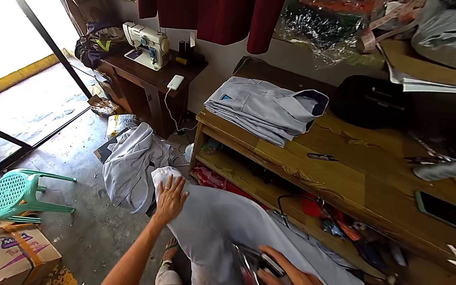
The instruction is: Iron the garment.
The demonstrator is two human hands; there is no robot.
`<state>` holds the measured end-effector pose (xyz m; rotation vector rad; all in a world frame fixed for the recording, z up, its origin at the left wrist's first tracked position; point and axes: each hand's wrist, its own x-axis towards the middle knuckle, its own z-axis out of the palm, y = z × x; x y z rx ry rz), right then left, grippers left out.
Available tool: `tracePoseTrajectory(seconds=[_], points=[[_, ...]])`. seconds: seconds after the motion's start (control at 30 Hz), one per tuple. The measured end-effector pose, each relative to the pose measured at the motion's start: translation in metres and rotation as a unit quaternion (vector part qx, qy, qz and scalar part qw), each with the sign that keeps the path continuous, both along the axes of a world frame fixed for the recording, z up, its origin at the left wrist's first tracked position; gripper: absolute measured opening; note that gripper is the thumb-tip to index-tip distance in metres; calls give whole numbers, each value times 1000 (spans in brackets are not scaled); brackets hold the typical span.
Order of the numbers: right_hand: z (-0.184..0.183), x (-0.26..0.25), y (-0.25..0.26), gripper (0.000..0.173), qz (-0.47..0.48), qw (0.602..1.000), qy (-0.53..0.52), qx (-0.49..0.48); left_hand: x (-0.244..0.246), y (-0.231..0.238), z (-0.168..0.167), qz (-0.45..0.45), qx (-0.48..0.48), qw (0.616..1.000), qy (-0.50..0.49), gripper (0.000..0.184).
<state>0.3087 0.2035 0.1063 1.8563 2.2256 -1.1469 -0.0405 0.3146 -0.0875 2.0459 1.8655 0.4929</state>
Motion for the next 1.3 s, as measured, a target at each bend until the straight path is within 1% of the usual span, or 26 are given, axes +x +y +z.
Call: tracePoseTrajectory(seconds=[0.07,0.13,0.2,0.27,0.33,0.37,0.43,0.5,0.57,0.63,0.7,0.77,0.83,0.93,1.07,1.13,1.23,1.27,1.3], points=[[-5,-36,31,61,19,1000,2,16,-17,13,2,-25,-9,999,-43,61],[-19,-70,63,63,30,999,-1,41,-19,9,8,-21,48,996,-78,56],[-30,-106,99,64,45,999,-3,23,-24,-3,5,-14,80,994,-79,53],[-42,-142,131,65,60,998,-10,4,-38,-14,-7,-17,45,997,-59,60],[-53,-171,160,65,55,998,-19,14,-59,-17,-14,-40,-12,998,-52,72],[-57,-181,174,65,55,998,-21,21,-69,-16,-15,-54,-33,996,-59,79],[-60,-194,189,61,85,996,-30,20,-87,-11,-13,-83,-67,992,-70,91],[-56,-199,188,55,144,988,-46,16,-101,-3,-10,-108,-98,986,-84,99],[-48,-199,175,53,198,977,-74,3,-109,1,-10,-127,-117,980,-100,103],[-42,-199,167,54,204,974,-97,-4,-112,5,-11,-141,-130,975,-113,105],[-45,-200,168,53,174,979,-100,11,-113,8,-11,-151,-141,971,-119,105],[-46,-204,173,53,170,980,-107,9,-115,12,-11,-158,-148,968,-125,105],[-43,-205,170,52,192,975,-110,-6,-118,15,-9,-163,-160,966,-124,103],[-38,-194,151,54,223,967,-122,-31,-119,17,-9,-164,-159,966,-123,100],[-36,-164,117,53,248,959,-129,-41,-117,17,-6,-152,-160,966,-135,89],[-36,-150,109,55,236,963,-121,-46,-111,12,-6,-126,-125,975,-132,81],[-29,-141,108,51,185,976,-111,-15,-85,0,-1,-59,13,989,-136,57],[-28,-143,111,50,170,980,-105,0,-76,-6,2,-48,35,989,-133,52],[-27,-147,116,50,159,982,-102,12,-70,-11,3,-47,33,990,-125,53]])
